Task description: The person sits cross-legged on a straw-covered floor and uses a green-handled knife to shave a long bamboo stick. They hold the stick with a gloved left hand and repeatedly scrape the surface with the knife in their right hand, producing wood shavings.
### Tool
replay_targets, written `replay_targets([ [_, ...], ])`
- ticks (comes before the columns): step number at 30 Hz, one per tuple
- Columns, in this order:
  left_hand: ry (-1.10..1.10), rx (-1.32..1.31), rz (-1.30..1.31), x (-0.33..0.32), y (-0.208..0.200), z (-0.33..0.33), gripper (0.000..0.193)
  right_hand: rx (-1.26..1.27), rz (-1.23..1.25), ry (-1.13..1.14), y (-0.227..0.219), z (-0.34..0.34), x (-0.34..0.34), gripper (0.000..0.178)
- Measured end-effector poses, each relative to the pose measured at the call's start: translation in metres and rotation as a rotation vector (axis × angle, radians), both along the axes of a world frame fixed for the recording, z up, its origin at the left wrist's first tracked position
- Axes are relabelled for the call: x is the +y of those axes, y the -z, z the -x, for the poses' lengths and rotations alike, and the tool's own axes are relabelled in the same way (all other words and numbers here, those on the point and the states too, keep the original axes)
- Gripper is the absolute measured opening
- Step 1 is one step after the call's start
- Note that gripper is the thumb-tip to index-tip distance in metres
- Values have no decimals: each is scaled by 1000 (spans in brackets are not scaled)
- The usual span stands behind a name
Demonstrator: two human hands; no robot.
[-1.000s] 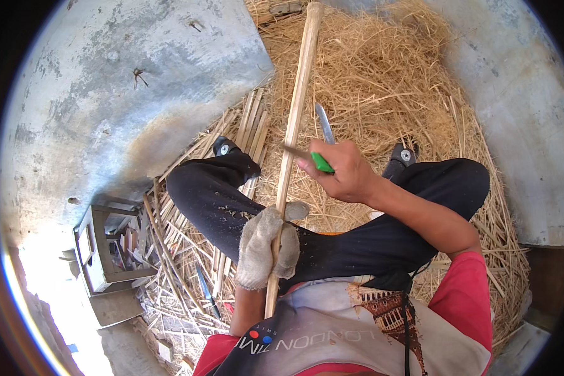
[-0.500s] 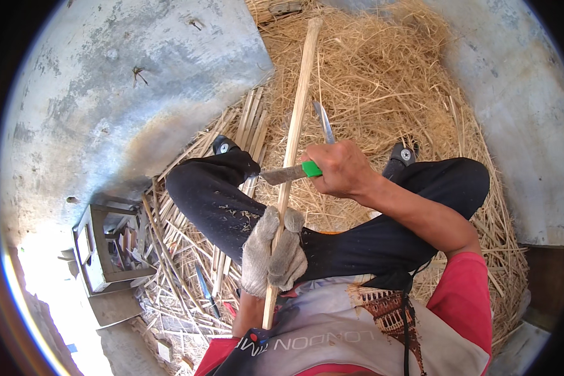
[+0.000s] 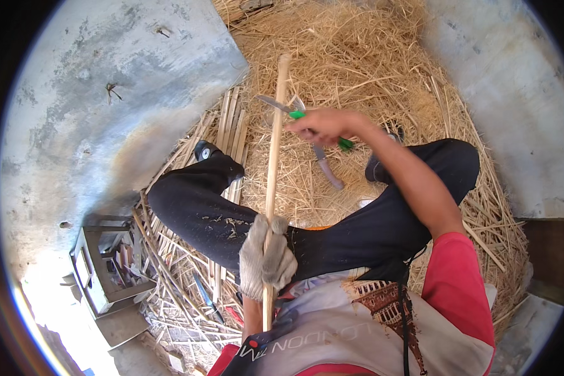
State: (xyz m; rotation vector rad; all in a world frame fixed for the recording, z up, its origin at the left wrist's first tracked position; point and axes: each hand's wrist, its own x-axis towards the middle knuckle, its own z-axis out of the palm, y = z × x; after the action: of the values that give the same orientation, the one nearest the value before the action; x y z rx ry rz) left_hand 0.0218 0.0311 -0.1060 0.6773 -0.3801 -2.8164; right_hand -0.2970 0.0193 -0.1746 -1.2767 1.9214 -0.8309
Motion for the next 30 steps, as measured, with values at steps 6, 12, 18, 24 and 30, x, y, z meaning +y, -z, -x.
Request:
replay_targets([
  [6, -105, 239, -176, -14, 1, -6, 42, -13, 297, -222, -35, -44, 30, 45],
  [12, -100, 105, -18, -14, -18, -7, 41, 450, 474, -157, -35, -97, 39, 8],
  [18, -87, -125, 160, -14, -20, 4, 37, 635, 328, 6, -15, -98, 37, 17],
  [24, -19, -342, 220, 0, -15, 7, 38, 532, 126, 243, -26, -49, 8, 33],
  [30, -20, -30, 51, -8, 4, 3, 42, -414, 0, -71, -19, -29, 8, 32],
])
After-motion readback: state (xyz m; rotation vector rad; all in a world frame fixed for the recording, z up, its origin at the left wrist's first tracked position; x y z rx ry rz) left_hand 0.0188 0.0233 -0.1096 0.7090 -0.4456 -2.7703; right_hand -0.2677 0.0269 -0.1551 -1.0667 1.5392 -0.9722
